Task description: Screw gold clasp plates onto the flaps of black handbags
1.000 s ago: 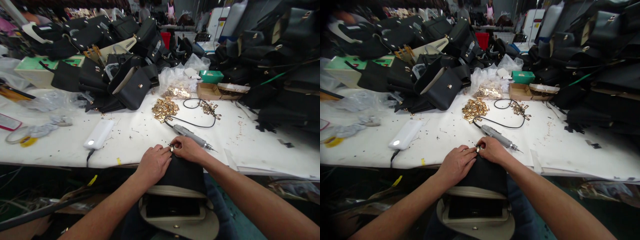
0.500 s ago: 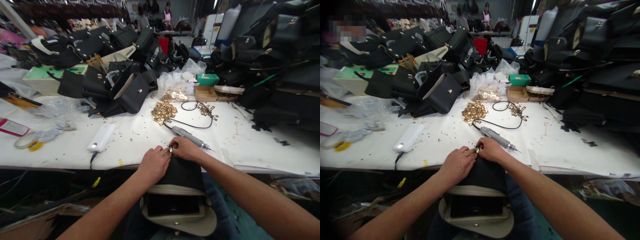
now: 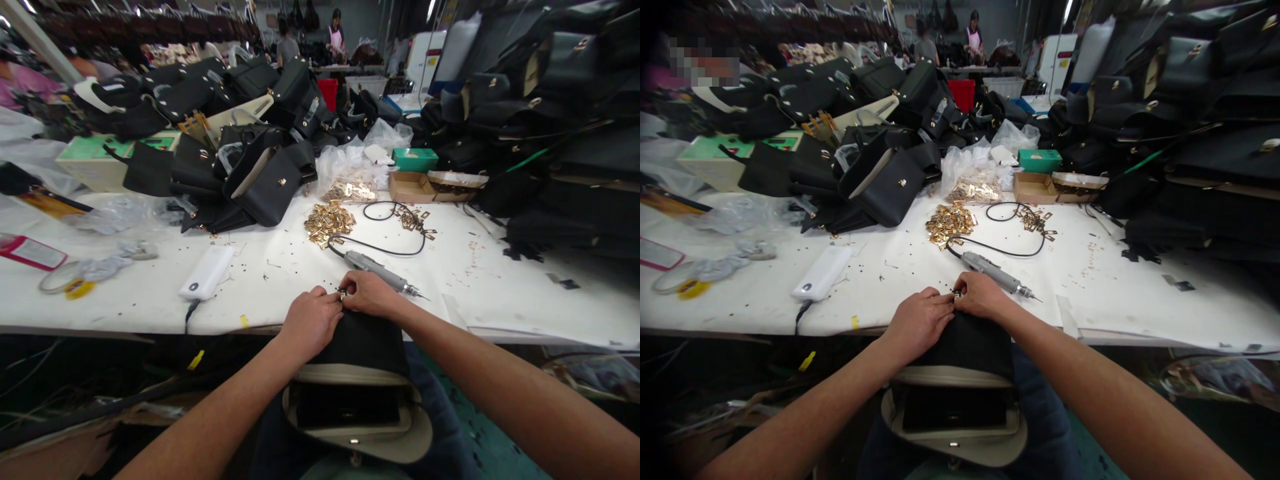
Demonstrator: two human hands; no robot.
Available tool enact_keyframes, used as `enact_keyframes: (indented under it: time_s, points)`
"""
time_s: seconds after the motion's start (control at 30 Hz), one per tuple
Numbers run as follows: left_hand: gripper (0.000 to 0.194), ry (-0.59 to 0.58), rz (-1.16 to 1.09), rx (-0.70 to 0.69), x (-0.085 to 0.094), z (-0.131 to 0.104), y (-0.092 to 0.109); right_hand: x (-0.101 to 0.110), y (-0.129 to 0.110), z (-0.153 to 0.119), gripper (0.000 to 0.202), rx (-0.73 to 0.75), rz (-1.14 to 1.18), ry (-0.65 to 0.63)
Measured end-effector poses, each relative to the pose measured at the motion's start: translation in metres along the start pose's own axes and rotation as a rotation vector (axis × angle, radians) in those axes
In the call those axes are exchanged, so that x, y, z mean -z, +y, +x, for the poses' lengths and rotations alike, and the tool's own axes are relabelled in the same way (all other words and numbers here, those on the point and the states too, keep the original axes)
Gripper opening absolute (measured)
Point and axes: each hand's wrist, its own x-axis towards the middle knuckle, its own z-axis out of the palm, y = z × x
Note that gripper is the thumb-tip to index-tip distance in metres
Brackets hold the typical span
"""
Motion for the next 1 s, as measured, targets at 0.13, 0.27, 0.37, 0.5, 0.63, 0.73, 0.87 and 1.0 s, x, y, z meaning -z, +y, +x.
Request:
enact_keyframes:
  time_s: [0.13, 0.27, 0.37, 0.5, 0.63, 0.73, 0.87, 1.0]
  points:
    - [0.018, -0.005, 0.025, 0.007, 0.002, 0.000, 0.002, 0.001, 0.001, 0.003, 0.025, -0.030, 0.013, -0.031]
    - [0.020, -0.007, 0.031, 0.008, 0.003, 0.000, 0.002, 0.000, 0.011, 0.004, 0.025, -0.005, 0.108, -0.058]
    - [0.019, -0.003, 0.030, 0.006, 0.002, -0.001, 0.001, 0.000, 0.015, 0.003, 0.028, 0.021, 0.140, -0.067]
    - [0.015, 0.011, 0.010, -0.013, 0.000, -0.001, -0.003, 0.000, 0.013, 0.002, 0.028, 0.023, 0.086, -0.053]
    - [0.015, 0.034, -0.045, -0.048, -0.004, -0.001, -0.011, 0.001, 0.013, 0.002, 0.029, 0.026, 0.082, -0.053]
    - [0.019, 0.050, -0.079, -0.074, -0.006, -0.002, -0.015, 0.001, 0.015, 0.003, 0.031, 0.029, 0.090, -0.060]
    - [0.022, 0.053, -0.089, -0.094, -0.006, -0.003, -0.016, 0.002, 0.016, 0.004, 0.031, 0.016, 0.103, -0.075]
    - [0.022, -0.010, -0.079, -0.116, 0.002, 0.001, -0.019, 0.003, 0.015, 0.004, 0.029, 0.019, 0.105, -0.073]
